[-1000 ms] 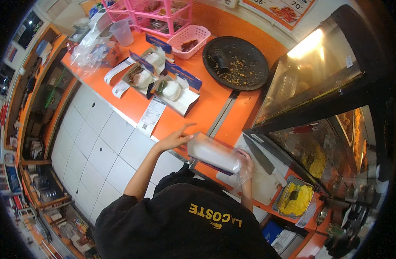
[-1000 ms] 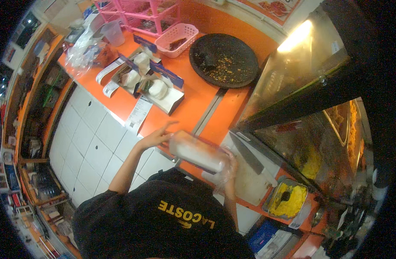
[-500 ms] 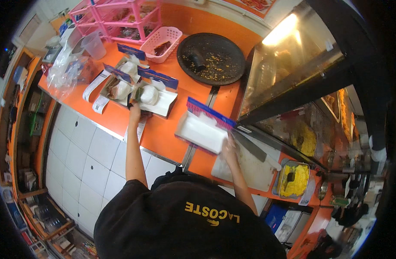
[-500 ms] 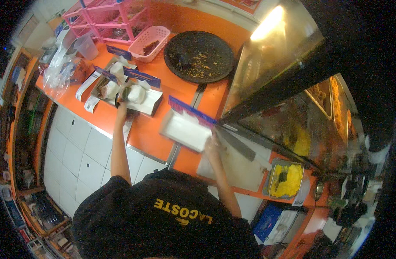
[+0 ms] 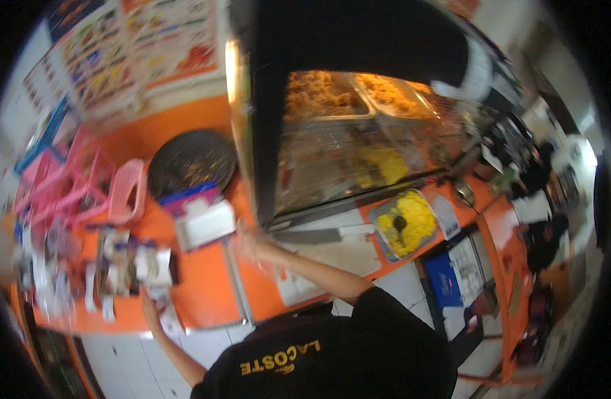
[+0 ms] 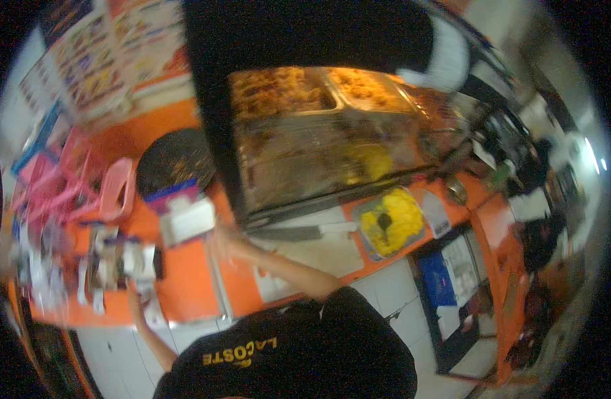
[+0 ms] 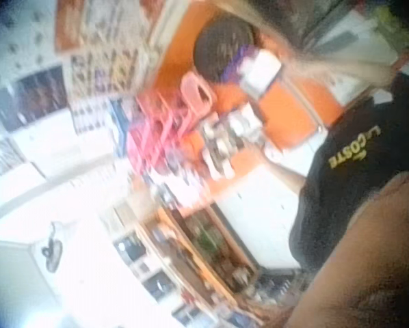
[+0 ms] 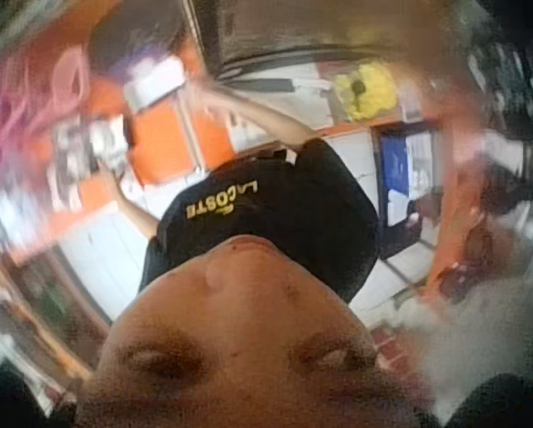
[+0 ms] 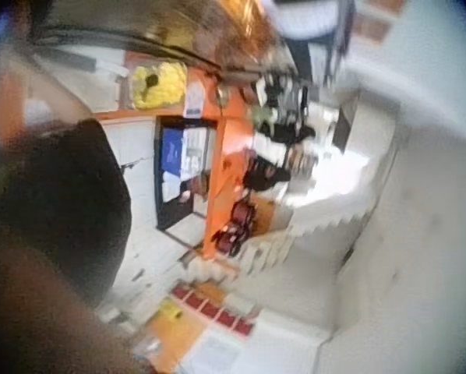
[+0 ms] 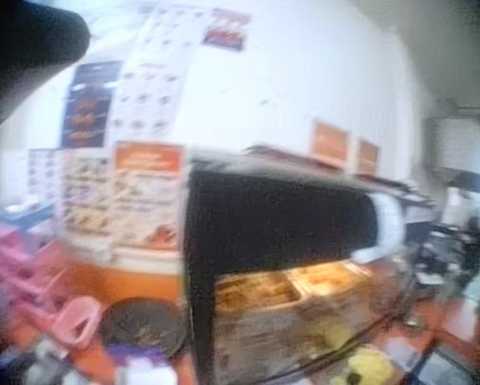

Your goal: The person assembles multiple food orders at a counter, placing rice balls, fried chicken, and sauces into paper trays. They handle packaging materials and arrange items for customers in a fast-food setting.

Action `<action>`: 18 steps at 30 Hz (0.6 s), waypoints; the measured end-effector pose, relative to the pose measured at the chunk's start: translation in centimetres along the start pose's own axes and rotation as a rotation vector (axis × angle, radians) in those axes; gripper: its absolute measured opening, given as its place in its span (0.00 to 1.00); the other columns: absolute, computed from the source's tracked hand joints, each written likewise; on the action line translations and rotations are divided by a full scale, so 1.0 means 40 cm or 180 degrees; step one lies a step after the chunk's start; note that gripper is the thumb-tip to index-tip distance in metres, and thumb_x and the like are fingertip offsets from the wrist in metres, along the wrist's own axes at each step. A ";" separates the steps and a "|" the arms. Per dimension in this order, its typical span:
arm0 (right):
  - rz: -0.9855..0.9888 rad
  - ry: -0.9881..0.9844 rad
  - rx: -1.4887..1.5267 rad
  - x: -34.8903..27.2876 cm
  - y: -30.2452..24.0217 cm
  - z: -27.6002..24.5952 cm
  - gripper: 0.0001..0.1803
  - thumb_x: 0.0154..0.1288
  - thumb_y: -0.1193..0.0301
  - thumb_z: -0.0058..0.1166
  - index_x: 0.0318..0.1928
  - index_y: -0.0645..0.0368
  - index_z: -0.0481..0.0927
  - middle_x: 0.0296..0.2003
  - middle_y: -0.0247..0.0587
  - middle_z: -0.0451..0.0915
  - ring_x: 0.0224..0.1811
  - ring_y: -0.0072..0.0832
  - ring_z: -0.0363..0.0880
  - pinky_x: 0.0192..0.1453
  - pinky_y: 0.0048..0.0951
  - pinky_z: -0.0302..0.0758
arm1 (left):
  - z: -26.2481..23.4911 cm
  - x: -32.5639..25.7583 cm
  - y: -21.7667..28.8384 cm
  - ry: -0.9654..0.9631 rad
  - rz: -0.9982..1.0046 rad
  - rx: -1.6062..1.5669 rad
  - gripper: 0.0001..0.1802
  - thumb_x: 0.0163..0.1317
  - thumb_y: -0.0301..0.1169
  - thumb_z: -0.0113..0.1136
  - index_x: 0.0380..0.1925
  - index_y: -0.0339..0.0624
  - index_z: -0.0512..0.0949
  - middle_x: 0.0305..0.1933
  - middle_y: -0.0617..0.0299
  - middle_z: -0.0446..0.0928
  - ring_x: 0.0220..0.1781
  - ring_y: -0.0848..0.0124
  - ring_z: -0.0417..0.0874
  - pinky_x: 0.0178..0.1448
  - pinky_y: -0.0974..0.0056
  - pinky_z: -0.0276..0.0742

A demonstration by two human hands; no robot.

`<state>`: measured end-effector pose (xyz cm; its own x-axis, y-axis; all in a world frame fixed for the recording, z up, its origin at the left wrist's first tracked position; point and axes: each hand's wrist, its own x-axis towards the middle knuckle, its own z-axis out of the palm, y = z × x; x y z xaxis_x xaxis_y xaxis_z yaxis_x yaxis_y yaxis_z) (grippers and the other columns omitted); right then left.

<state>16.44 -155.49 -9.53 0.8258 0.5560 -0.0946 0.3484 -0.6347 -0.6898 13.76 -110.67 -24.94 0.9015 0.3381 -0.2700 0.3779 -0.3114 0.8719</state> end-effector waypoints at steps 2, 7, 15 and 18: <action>-0.0548 -0.0296 0.0165 -0.168 -0.102 -0.145 0.15 0.66 0.65 0.47 0.47 0.59 0.78 0.44 0.47 0.80 0.42 0.35 0.80 0.47 0.34 0.75 | 0.092 -0.105 0.127 0.0087 -0.0769 -0.0532 0.39 0.58 0.72 0.38 0.21 0.43 0.67 0.19 0.56 0.75 0.15 0.68 0.75 0.17 0.70 0.66; -0.1036 0.2397 -0.1168 -0.558 -0.372 -0.633 0.10 0.66 0.68 0.50 0.39 0.58 0.82 0.37 0.42 0.82 0.37 0.31 0.81 0.42 0.29 0.77 | 0.225 -0.280 0.309 -0.0457 -0.0747 -0.0263 0.37 0.63 0.68 0.36 0.27 0.41 0.70 0.29 0.54 0.80 0.20 0.71 0.78 0.21 0.72 0.66; 0.1702 0.4227 -0.2869 -0.909 -0.429 -1.322 0.22 0.62 0.57 0.52 0.52 0.56 0.77 0.45 0.42 0.80 0.43 0.36 0.79 0.45 0.42 0.74 | 0.538 -0.411 0.640 -0.2002 0.1138 -0.0359 0.29 0.70 0.57 0.35 0.35 0.43 0.72 0.32 0.56 0.80 0.24 0.73 0.78 0.25 0.71 0.69; 0.2480 0.3268 -0.2833 -0.734 -0.338 -1.403 0.23 0.62 0.58 0.52 0.54 0.55 0.77 0.48 0.43 0.79 0.46 0.39 0.77 0.48 0.48 0.72 | 0.588 -0.412 0.640 -0.2231 0.1151 -0.0416 0.29 0.70 0.57 0.34 0.41 0.43 0.72 0.32 0.59 0.79 0.24 0.74 0.77 0.24 0.72 0.69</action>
<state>12.40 -193.36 42.85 0.7288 -0.4020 0.5543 -0.4584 -0.8878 -0.0411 13.54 -145.08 -7.77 0.9025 -0.4144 -0.1175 0.0483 -0.1738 0.9836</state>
